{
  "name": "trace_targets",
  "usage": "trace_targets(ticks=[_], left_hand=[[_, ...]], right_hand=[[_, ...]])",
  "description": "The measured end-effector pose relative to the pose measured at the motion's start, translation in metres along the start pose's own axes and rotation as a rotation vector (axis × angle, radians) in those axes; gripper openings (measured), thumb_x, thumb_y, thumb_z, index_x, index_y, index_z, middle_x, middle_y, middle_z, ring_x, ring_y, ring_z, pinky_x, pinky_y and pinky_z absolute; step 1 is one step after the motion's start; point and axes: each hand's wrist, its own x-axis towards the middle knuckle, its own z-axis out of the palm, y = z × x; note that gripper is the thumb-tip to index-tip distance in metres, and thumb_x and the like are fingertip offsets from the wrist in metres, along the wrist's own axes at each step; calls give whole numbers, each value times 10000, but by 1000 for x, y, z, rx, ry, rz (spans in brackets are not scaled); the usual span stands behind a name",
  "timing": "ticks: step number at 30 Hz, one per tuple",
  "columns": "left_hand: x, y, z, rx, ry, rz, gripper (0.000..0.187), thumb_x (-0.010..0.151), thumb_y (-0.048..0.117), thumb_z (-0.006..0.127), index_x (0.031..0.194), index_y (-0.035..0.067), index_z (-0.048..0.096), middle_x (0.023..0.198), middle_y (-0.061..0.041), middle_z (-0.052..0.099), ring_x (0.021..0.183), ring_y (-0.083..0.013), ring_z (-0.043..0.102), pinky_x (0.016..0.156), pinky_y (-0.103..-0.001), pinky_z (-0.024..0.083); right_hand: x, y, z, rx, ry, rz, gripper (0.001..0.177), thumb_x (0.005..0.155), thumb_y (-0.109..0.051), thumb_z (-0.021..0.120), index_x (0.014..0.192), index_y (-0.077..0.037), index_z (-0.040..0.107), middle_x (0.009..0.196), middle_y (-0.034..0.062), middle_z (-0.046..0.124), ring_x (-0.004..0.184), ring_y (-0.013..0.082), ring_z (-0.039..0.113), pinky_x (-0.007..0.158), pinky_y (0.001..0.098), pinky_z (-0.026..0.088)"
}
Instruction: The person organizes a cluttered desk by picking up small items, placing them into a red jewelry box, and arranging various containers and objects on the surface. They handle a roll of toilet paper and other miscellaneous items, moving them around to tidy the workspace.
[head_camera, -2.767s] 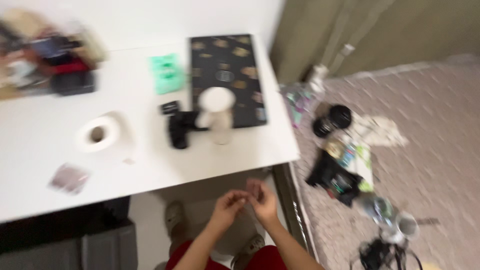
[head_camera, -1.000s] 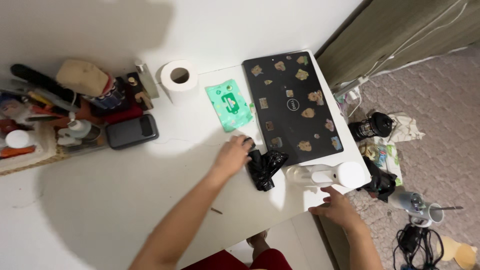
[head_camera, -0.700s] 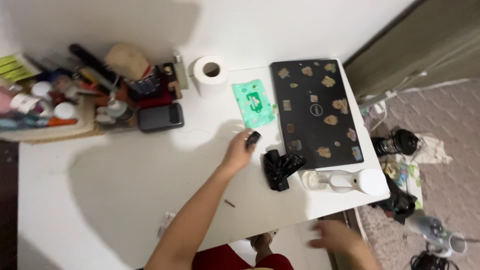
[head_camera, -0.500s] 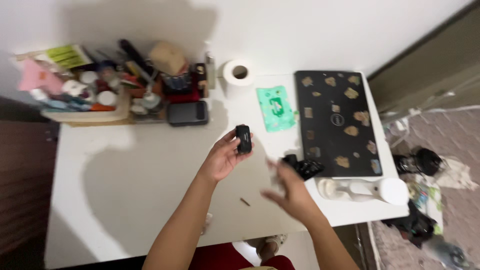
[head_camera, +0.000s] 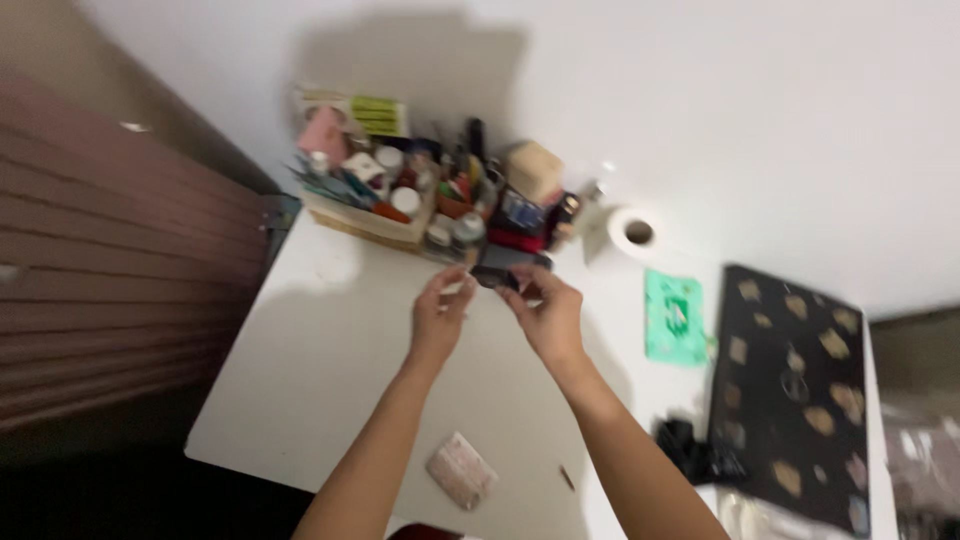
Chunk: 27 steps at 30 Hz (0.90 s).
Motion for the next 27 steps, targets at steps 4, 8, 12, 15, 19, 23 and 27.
trace_targets(ticks=[4,8,12,15,19,23,27], left_hand=[[49,-4,-66,672,266,522,442,884,139,743,1300,34,637,1355,-182,590,1285,-384,539,1065,-472,457],[102,2,-103,769,343,578,528,878,51,703,1380,-22,558,1432,-226,527,1306,-432,492,1098,-486,424],[117,3,-116,896,338,564,544,796,15,703,1330,26,602,1389,-204,550,1271,-424,504,1071,-491,433],[118,4,-114,937,314,494,525,803,21,699,1320,45,614,1385,-200,540,1262,-411,508,1038,-485,444],[120,6,-114,845,368,529,521,779,11,686,1295,40,621,1364,-183,562,1261,-388,539,1033,-476,460],[117,1,-117,762,368,545,457,857,39,667,1312,46,624,1351,-180,570,1219,-395,557,1005,-478,477],[124,12,-121,836,340,516,402,881,41,642,1271,125,685,1298,-122,601,1192,-371,589,998,-476,495]], right_hand=[[60,-10,44,78,-55,-203,274,860,-18,762,1130,-13,712,890,98,736,779,161,713,726,287,588],[111,-23,112,39,-108,-396,281,867,-24,751,1147,-19,723,966,171,750,855,240,767,750,320,590],[140,-15,165,-52,-158,-344,255,844,-76,773,1093,-29,743,895,200,729,755,335,724,706,396,562],[140,1,186,-81,-138,-452,237,835,-79,768,1062,-20,738,912,202,718,820,380,713,736,428,567],[132,7,200,-128,-115,-524,176,846,-58,737,1017,-18,747,906,196,717,855,396,699,770,457,553],[143,5,192,-162,-155,-394,210,847,-96,762,1040,-16,746,933,197,711,873,382,700,779,442,560],[137,-1,180,-158,-170,-449,186,840,-74,750,1019,-24,757,920,178,706,871,385,689,771,453,549]])
